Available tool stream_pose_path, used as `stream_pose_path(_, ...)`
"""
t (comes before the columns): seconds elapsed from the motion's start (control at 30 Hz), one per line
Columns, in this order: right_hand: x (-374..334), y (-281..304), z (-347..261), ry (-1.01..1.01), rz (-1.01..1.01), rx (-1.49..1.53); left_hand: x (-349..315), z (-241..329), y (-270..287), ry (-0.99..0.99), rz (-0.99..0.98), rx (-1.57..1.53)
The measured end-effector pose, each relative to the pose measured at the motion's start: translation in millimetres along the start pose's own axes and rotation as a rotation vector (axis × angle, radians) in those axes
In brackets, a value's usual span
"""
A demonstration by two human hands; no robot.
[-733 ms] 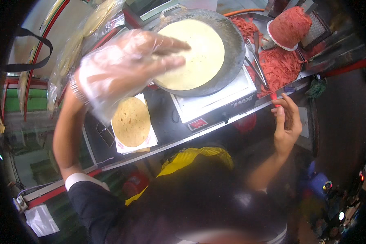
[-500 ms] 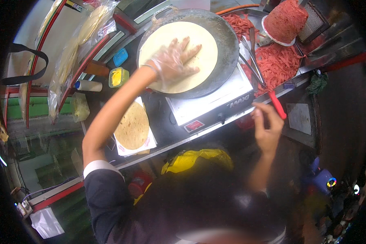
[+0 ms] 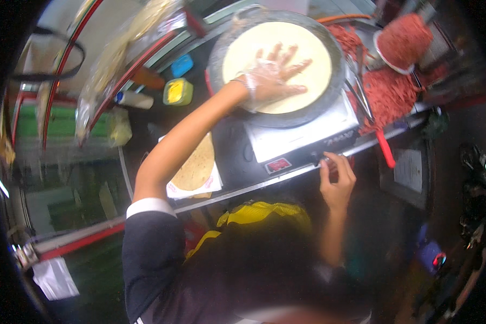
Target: The person cooks a tortilla on a flat griddle, then places it on paper. They add shredded lettuce, cooked meat, and drizzle white and red sauces before folding the tortilla into a wrap.
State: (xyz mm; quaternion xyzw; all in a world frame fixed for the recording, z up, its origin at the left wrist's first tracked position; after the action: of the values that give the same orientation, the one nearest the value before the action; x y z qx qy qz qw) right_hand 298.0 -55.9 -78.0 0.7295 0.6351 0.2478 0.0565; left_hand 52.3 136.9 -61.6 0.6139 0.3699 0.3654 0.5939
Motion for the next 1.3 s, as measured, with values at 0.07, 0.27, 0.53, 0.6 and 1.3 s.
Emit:
stream_pose_path(0.07, 4, 8, -30, 0.235, 0.151, -0.035, -4, 8, 7, 0.004, 0.074, -0.053)
stream_pose_path(0.27, -11, -61, -88, 0.448, 0.056, 0.396, -84, 64, 91, -0.143, 0.772, -1.644)
stream_pose_path(0.53, -46, -189, -170, 0.542, -0.521, 0.383, -313, -99, 27, 0.779, 1.397, -1.653)
stream_pose_path(0.6, -54, -219, -182, 0.551, -0.685, 0.348, -437, -119, 15, 1.160, 1.327, -0.873)
stream_pose_path(1.3, -305, -626, -293, 0.776, -1.038, -0.026, -858, 28, -143, 1.921, 1.598, -0.373)
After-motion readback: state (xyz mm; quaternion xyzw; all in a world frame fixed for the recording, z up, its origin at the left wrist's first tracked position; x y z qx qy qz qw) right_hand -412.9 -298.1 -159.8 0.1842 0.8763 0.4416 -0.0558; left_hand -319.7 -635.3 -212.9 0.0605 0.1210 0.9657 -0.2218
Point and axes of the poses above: each hand's wrist, its own x-axis towards the middle knuckle, its own y-axis out of the back of the hand, z = x × y, the point moved 10 cm from there along x, towards the middle knuckle, and after that the axes turned 8 degrees about z, right-handed, at the moved point
